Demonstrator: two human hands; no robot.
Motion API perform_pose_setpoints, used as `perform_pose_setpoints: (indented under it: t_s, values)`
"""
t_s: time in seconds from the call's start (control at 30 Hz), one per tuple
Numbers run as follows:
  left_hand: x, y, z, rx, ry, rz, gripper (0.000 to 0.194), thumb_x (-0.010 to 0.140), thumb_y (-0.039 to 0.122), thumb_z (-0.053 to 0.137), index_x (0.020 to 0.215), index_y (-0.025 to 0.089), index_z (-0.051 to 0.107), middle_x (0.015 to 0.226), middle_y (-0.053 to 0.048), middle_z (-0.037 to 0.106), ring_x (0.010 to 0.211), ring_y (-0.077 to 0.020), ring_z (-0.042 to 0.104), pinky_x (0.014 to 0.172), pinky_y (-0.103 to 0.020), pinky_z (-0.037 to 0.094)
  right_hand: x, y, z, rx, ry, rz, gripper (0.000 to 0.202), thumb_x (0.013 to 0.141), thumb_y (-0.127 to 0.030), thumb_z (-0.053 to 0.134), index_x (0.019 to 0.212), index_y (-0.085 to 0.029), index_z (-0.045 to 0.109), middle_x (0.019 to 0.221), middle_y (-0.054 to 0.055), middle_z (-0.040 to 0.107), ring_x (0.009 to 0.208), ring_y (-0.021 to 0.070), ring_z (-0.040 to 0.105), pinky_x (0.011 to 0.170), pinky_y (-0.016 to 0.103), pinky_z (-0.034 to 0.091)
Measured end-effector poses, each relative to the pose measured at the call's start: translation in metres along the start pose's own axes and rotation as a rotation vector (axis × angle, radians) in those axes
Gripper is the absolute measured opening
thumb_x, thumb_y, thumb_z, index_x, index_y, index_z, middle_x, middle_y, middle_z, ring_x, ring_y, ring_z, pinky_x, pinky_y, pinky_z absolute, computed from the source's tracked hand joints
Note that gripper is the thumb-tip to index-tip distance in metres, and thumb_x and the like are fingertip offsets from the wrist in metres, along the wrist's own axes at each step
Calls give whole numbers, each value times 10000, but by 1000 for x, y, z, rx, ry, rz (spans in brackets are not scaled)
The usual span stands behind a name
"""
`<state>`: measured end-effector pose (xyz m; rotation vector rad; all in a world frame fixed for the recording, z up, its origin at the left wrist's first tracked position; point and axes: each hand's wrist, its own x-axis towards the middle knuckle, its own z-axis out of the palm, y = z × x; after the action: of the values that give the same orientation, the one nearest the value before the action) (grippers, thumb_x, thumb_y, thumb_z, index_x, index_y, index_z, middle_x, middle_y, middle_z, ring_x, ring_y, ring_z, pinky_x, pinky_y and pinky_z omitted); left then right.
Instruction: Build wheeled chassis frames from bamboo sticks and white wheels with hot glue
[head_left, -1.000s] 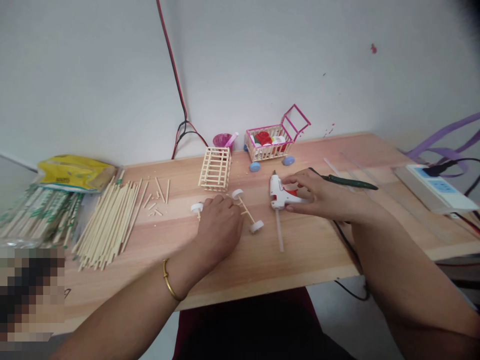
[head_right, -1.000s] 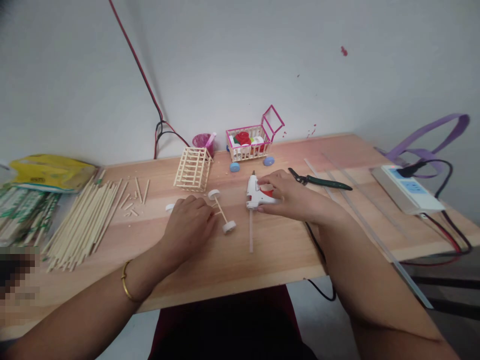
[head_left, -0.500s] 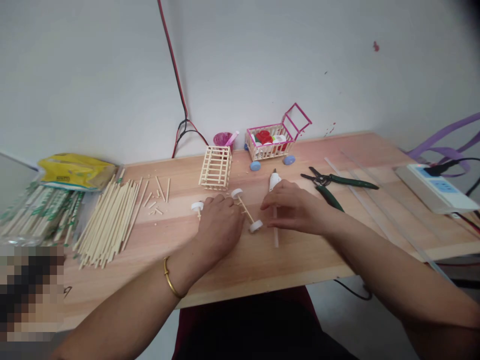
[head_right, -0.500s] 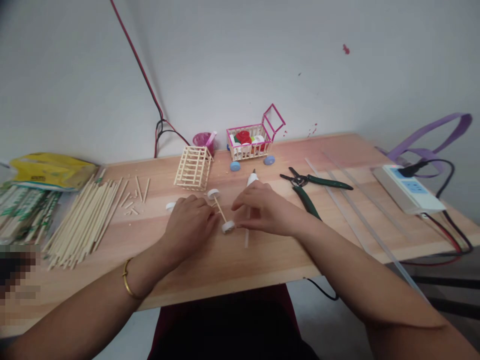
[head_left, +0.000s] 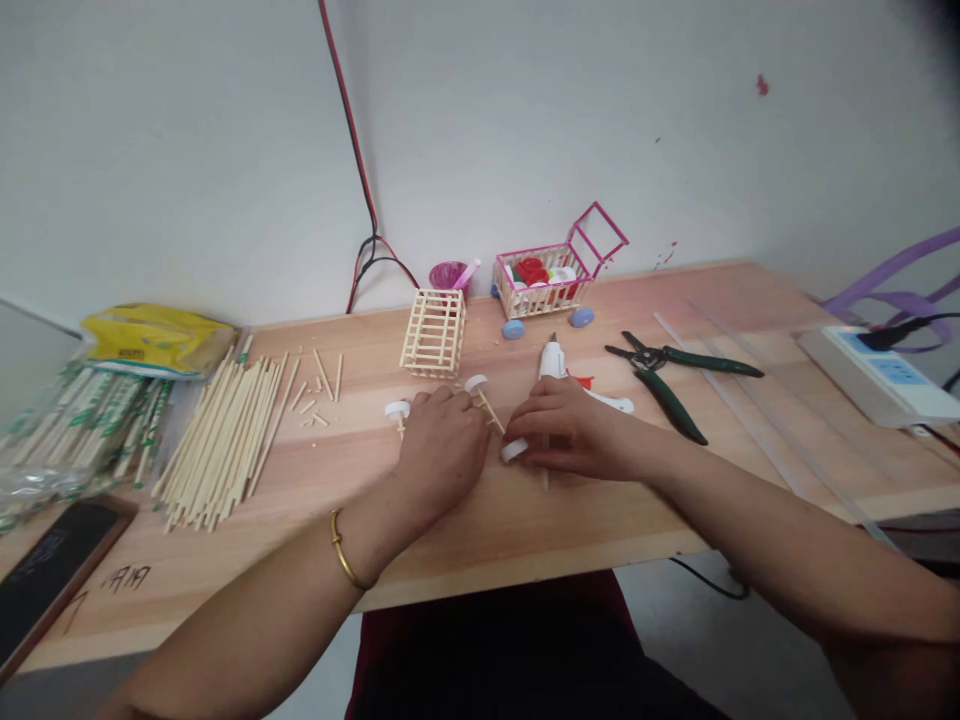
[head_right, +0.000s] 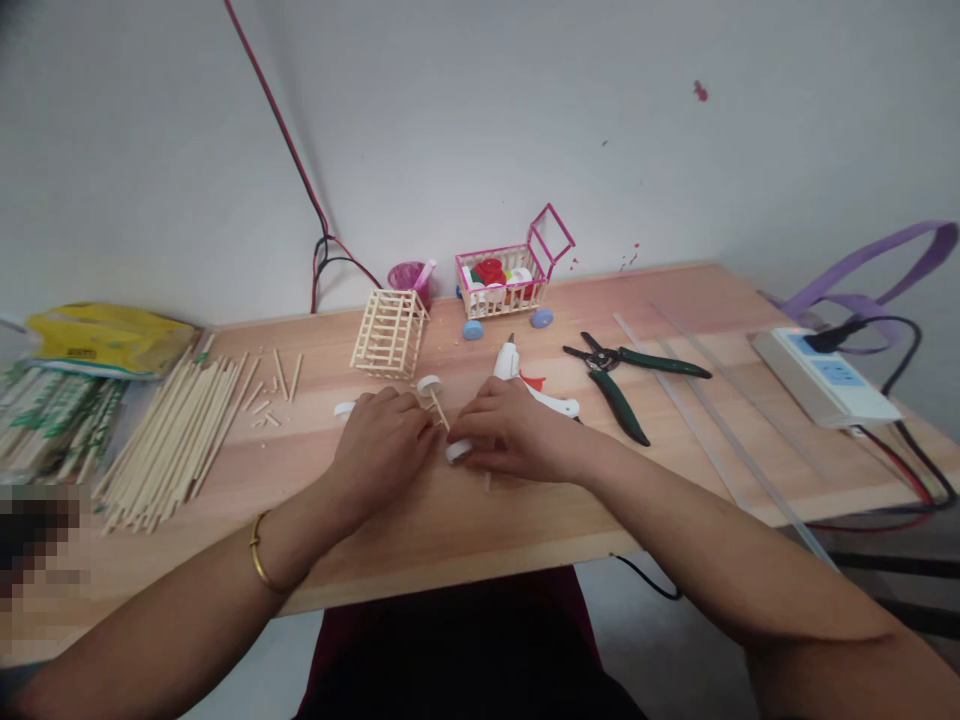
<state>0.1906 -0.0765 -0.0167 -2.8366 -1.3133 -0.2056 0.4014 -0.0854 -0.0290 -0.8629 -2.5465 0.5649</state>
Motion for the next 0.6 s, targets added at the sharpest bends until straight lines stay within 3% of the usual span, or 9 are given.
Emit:
perform_pose_setpoints:
  t_s: [0.1,0.3,0.6]
  values:
    - [-1,-6,-8,-36,16,-47,248,894,258,476,794,162,681,868,-87,662,879,-267,567,733,-395,405,-1,-4,-1,-6,-14,35,230,858,-313,612,1069,-240,665,995,47,695,915,190,514,858,359,369]
    - [-5,-29,-21,-106,159,-177,198,886,241,484,870,172,669,870,-65,665,853,-219,567,772,-350,421,0,-3,3,32,-12,64,206,870,-357,588,1015,-242,679,887,52,682,900,206,523,820,364,379]
    - [-9,-38,-27,-136,97,-193,154,845,203,514,795,169,655,840,-56,668,813,-205,573,763,-342,426,3,-5,4,87,-19,99,186,853,-345,614,986,-229,674,867,50,665,902,198,542,820,354,384]
